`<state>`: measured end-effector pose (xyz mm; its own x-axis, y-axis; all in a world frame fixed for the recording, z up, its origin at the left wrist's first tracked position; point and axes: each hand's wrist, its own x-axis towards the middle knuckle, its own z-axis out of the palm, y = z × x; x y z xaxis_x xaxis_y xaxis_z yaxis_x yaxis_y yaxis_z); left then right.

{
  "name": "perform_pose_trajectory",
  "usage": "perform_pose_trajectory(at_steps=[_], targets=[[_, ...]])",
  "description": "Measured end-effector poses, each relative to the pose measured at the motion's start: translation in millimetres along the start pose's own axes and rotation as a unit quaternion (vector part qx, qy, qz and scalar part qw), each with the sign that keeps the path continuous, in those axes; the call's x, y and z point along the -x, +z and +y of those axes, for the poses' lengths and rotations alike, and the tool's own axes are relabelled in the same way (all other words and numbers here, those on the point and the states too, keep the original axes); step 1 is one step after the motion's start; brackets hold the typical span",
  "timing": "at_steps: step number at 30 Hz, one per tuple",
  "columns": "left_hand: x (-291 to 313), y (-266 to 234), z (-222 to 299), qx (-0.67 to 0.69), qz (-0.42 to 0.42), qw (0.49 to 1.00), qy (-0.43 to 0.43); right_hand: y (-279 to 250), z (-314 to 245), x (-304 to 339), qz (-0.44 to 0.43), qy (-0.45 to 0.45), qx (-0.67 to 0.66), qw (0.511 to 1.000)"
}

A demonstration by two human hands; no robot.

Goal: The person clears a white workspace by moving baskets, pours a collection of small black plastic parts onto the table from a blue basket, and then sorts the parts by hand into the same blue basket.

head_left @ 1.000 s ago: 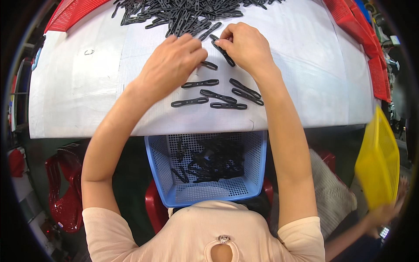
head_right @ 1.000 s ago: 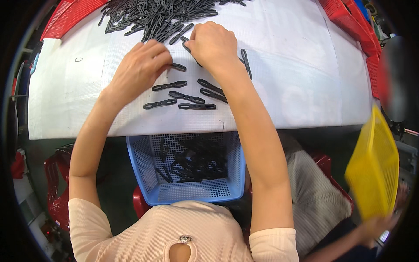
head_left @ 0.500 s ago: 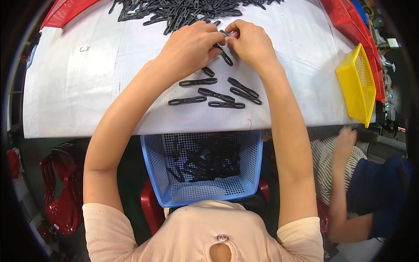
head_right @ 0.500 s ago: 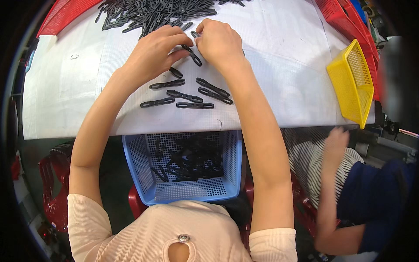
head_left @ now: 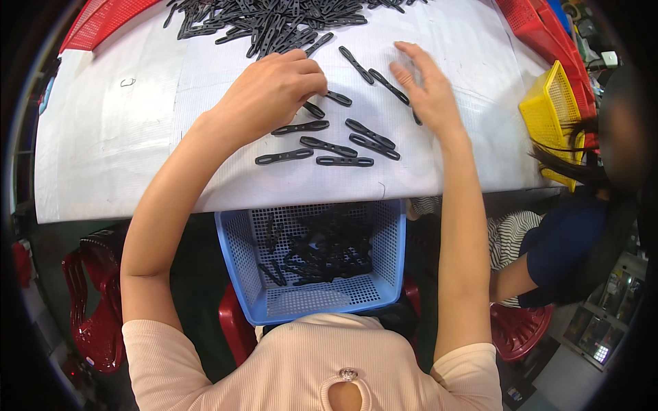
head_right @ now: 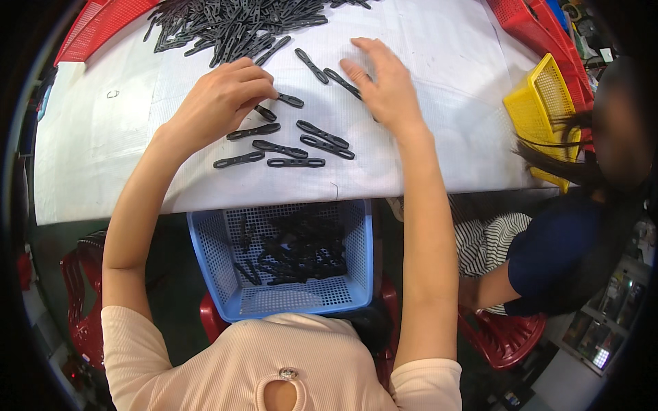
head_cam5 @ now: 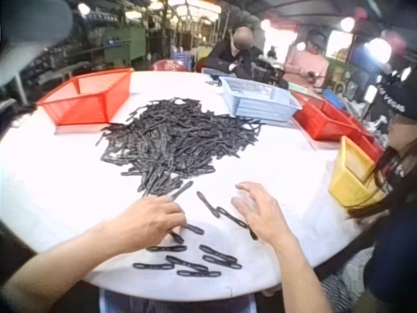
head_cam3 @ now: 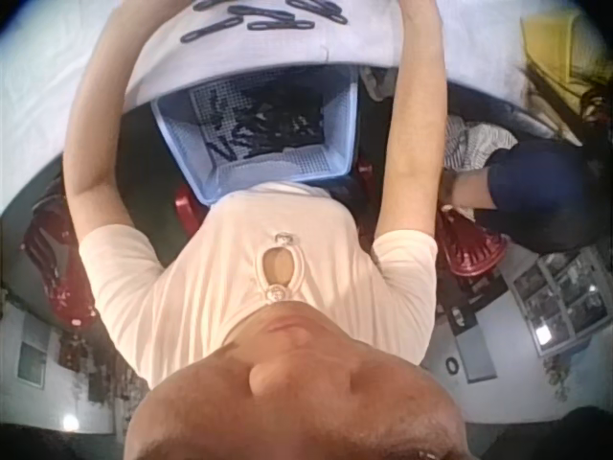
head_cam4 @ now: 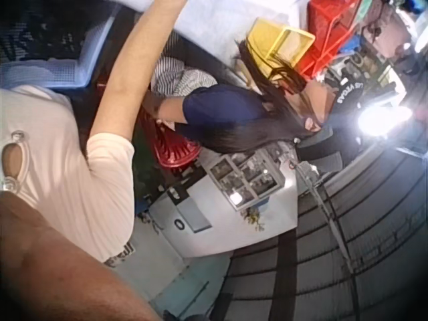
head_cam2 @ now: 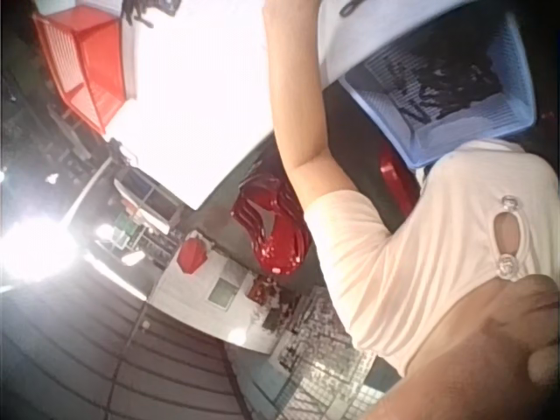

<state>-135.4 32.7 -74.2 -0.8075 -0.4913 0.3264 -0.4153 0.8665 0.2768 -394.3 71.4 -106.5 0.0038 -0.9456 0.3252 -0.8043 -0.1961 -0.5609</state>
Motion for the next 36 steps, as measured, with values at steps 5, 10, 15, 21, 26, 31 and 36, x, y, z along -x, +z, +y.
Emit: perform_pose_trajectory(at_steps=[5, 10, 15, 21, 26, 31, 36], targets=[[27.5, 6.7, 16.1, 0.049, 0.111, 0.981, -0.149, 27.0, -29.4, 8.6, -0.089, -0.133, 0.088, 0.983], [66.0, 14.7, 61.9, 0.041, 0.007, 0.987, -0.156, 30.3, -64.0, 41.7, -0.118, -0.215, 0.051, 0.968], [94.4, 0.3, 97.6, 0.07, -0.052, 0.986, -0.139, 12.8, -89.6, 89.9, -0.143, -0.207, 0.009, 0.968], [113.0, -32.2, 113.0, 0.22, -0.018, 0.962, -0.163, -12.8, -108.7, 136.8, -0.231, -0.192, -0.095, 0.949], [79.8, -39.2, 21.9, 0.085, 0.177, 0.953, -0.231, -14.8, -100.9, 96.3, -0.103, -0.146, -0.066, 0.982], [46.4, -23.1, -135.8, -0.03, 0.261, 0.88, -0.395, 15.7, -68.7, 40.6, -0.055, -0.08, -0.008, 0.995], [13.1, 25.1, -138.7, -0.044, 0.253, 0.908, -0.33, 49.9, -62.8, -9.8, -0.066, -0.069, -0.006, 0.995]])
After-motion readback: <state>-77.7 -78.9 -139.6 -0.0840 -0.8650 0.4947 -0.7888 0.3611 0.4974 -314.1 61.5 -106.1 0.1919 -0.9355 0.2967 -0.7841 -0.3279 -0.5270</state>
